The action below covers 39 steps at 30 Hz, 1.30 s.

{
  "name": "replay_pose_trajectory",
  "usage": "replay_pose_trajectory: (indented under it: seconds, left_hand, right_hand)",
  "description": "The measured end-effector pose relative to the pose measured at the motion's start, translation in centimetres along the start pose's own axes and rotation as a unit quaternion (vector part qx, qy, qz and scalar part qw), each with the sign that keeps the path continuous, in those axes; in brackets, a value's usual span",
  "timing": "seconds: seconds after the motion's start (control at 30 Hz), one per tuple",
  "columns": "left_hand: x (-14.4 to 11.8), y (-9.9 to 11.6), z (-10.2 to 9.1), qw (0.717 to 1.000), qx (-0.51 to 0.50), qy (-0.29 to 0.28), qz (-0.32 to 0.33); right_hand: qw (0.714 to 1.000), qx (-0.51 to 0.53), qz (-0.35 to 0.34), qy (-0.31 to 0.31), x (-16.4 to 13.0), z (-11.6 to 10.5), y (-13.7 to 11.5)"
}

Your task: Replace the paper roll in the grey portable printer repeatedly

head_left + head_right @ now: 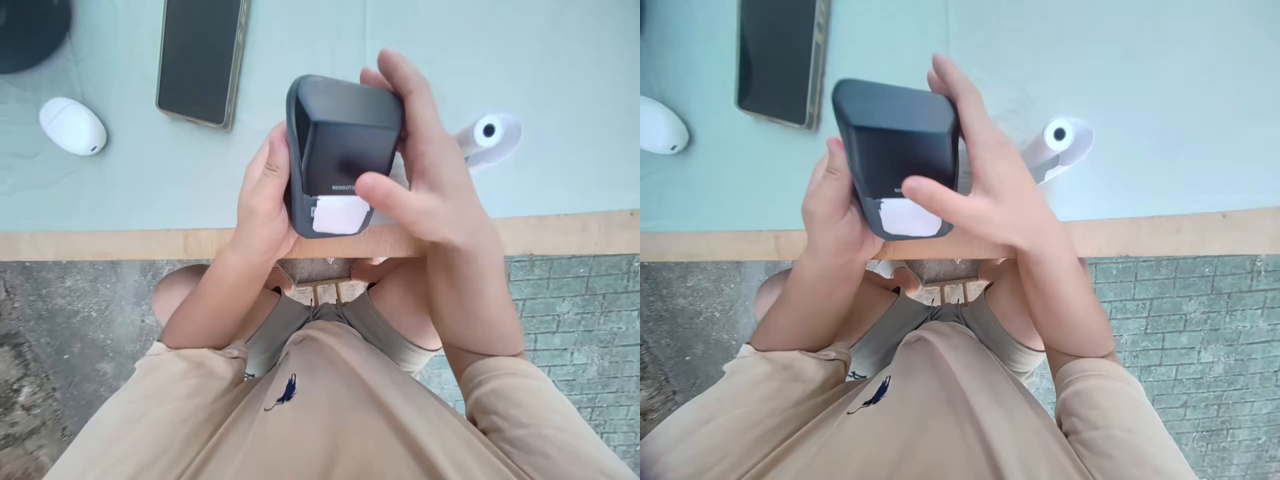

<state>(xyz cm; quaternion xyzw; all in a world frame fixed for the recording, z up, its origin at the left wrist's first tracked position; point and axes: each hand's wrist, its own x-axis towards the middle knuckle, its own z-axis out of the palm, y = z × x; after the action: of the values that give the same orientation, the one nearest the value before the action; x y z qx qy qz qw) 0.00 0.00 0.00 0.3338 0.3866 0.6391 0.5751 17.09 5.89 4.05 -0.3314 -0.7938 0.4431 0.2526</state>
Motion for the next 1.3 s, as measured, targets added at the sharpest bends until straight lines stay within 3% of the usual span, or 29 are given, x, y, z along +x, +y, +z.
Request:
replay_pose_trajectory:
  seconds: [0.13, 0.3, 0.4, 0.5, 0.63, 0.7, 0.8, 0.97, 1.13, 1.3]
  left_hand:
    - [0.1, 0.3, 0.1, 0.999, -0.014, 0.024, -0.018]
    - [0.3, 0.3, 0.3, 0.998, -0.027, 0.043, -0.045]
    - [0.5, 0.2, 0.5, 0.996, -0.058, 0.032, -0.052]
    - [0.4, 0.0, 0.4, 0.998, -0.037, 0.003, -0.046]
    - [0.2, -0.2, 0.2, 0.999, -0.001, 0.013, -0.047]
    - [0.1, -0.3, 0.1, 0.999, -0.014, 0.008, -0.041]
    - [0.1, -0.2, 0.0, 0.999, -0.028, -0.004, -0.037]
    - [0.1, 0.0, -0.2, 0.997, -0.035, -0.044, -0.048]
    - [0.0, 0.1, -0.4, 0.997, -0.009, -0.056, -0.047]
    - [-0.1, 0.3, -0.4, 0.996, -0.001, -0.079, -0.046]
  right_hand:
    - [0.999, -0.006, -0.052, -0.010, 0.4, -0.5, -0.2]
    - [0.998, -0.043, -0.053, -0.011, 0.5, -0.8, -0.3]
    - [0.989, -0.094, -0.045, 0.102, 0.3, -1.1, -0.9]
    - [0.963, -0.120, -0.028, 0.241, 0.7, -1.1, -1.5]
    - [0.952, -0.035, -0.020, 0.303, 1.6, -0.7, -2.0]
    - [0.959, -0.020, -0.026, 0.281, 1.8, -0.6, -2.2]
    - [0.970, -0.160, -0.004, 0.182, 1.6, -0.5, -2.4]
    - [0.939, -0.333, 0.083, 0.027, 1.4, -0.3, -3.3]
    - [0.905, -0.395, 0.154, -0.033, 1.7, -0.1, -4.6]
    - [0.892, -0.428, 0.134, -0.063, 1.7, -0.3, -4.5]
